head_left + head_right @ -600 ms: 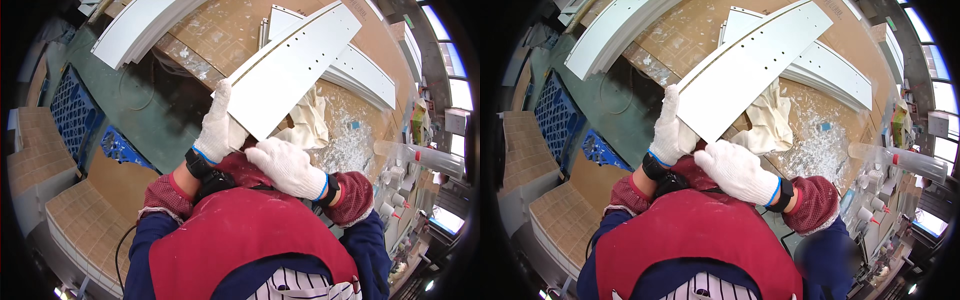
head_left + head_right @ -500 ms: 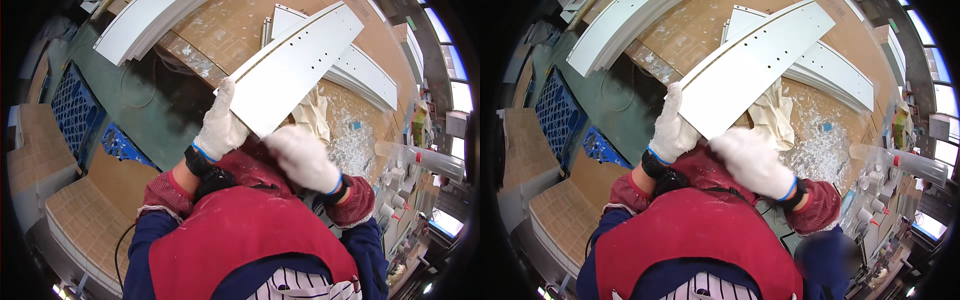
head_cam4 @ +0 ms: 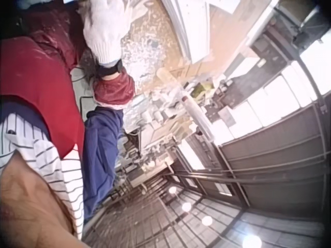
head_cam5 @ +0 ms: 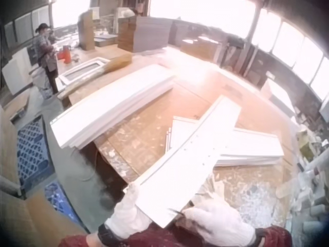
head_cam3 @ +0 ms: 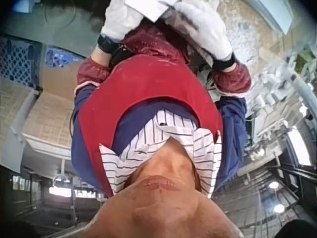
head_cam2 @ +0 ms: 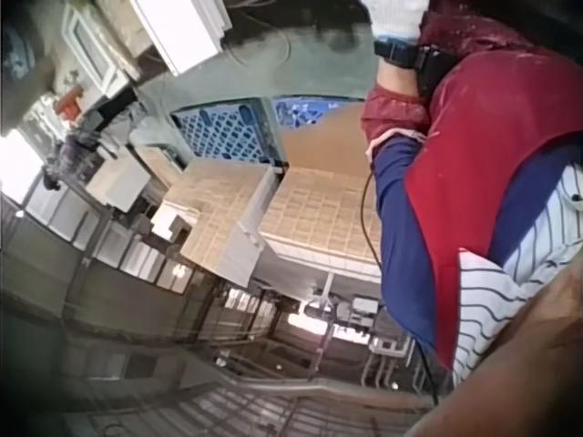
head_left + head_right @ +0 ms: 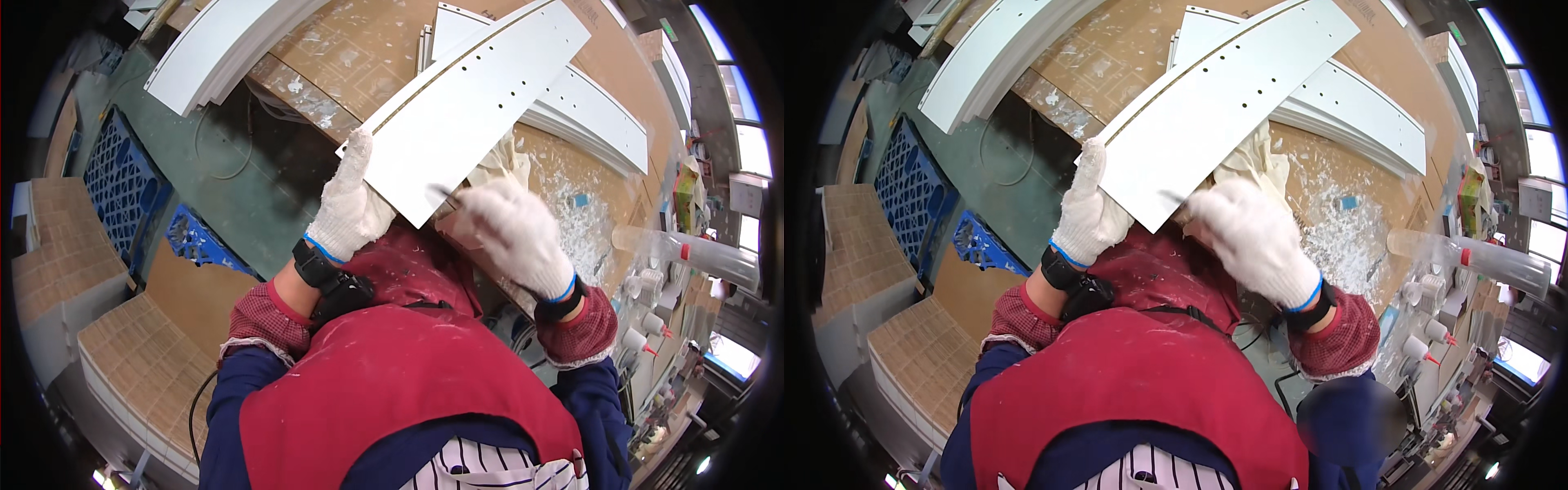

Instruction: The person wipes the surface of white rectangular panels with a cloth. They handle the panels one at a time, lifting them from a stack, wiping them, and placing them back down. The person uses a small blue tool to scrape or clean the edges of the panels.

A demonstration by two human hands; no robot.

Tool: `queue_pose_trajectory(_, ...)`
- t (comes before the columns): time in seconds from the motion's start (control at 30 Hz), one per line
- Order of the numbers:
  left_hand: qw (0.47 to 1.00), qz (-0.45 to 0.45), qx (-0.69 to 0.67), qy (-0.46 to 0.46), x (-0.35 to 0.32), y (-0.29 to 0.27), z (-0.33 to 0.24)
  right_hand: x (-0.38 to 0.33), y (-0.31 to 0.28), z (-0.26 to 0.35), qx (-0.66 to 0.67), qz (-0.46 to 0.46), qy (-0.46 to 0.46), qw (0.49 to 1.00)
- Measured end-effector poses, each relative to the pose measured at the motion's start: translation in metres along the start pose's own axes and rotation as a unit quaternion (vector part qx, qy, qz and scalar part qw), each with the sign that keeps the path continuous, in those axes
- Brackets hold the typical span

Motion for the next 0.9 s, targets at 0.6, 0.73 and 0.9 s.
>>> queue_pose_trajectory(0.6,0.999,0.011,-0.043,-0.022,-0.001,-0.005,-0.001,0.026,0.030,-0.007,-0.082,0.150,-0.248,0.954)
queue_pose_trajectory(0.73,0.999,0.007,-0.041,-0.018,0.001,-0.005,-0.003,0.034,0.005,-0.016,0.009,0.057,-0.180,0.982)
queue_pose_trajectory(0.9,0.998,0.004,-0.055,-0.023,-0.001,-0.001,-0.003,0.039,0.013,-0.013,-0.102,0.072,-0.233,0.964)
Point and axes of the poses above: each hand's wrist, its own x-axis towards the middle knuckle, its own y-axis out of the palm, z = x × y, the point moved 3 cm from there along x, towards the middle knuckle, and after that the axes turned 6 degrees about z, right-handed, at the moved point
